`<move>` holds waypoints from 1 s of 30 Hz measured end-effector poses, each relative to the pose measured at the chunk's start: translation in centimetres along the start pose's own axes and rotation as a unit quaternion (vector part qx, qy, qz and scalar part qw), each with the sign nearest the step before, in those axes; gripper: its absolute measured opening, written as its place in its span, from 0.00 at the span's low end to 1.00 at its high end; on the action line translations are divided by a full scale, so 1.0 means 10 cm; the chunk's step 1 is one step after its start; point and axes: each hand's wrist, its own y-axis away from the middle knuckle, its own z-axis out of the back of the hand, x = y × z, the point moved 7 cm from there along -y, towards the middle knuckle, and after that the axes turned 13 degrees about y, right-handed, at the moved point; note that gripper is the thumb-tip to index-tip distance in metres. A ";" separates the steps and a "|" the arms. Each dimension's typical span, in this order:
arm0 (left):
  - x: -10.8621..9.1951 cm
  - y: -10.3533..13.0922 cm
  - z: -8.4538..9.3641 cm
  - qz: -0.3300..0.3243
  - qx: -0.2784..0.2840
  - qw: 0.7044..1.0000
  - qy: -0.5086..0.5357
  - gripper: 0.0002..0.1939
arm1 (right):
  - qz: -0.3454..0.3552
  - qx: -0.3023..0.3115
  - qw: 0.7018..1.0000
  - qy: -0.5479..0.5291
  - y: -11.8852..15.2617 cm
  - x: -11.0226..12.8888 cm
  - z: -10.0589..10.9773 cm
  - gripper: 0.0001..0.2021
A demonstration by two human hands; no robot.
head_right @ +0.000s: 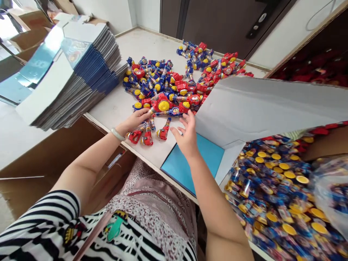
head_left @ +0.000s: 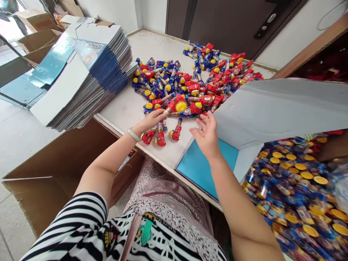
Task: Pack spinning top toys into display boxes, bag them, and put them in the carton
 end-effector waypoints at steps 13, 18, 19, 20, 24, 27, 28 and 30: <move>0.34 0.02 -0.07 -0.053 0.241 0.865 -0.437 0.27 | 0.075 -0.250 0.948 0.180 0.25 -0.49 1.13 0.39; 0.39 -0.02 -0.20 -0.083 0.265 0.875 -0.396 0.15 | 0.072 -0.210 0.952 0.213 0.29 -0.81 0.79 0.32; 0.35 -0.02 -0.19 -0.090 0.261 0.890 -0.363 0.13 | 0.078 -0.201 0.951 0.220 0.29 -0.82 0.75 0.31; 0.31 -0.03 -0.16 -0.094 0.251 0.908 -0.323 0.11 | 0.083 -0.193 0.952 0.225 0.29 -0.82 0.74 0.31; 0.19 -0.02 -0.04 -0.076 0.198 0.959 -0.187 0.09 | 0.078 -0.186 0.955 0.218 0.30 -0.83 0.81 0.31; 0.13 0.03 -0.07 -0.049 0.146 0.983 -0.098 0.14 | 0.085 -0.152 0.962 0.212 0.31 -0.83 0.77 0.31; 0.11 0.05 -0.10 -0.041 0.127 0.989 -0.056 0.16 | 0.089 -0.146 0.963 0.210 0.32 -0.83 0.75 0.31; 0.06 0.09 -0.24 -0.026 0.107 0.993 0.034 0.18 | 0.091 -0.152 0.963 0.203 0.34 -0.82 0.73 0.30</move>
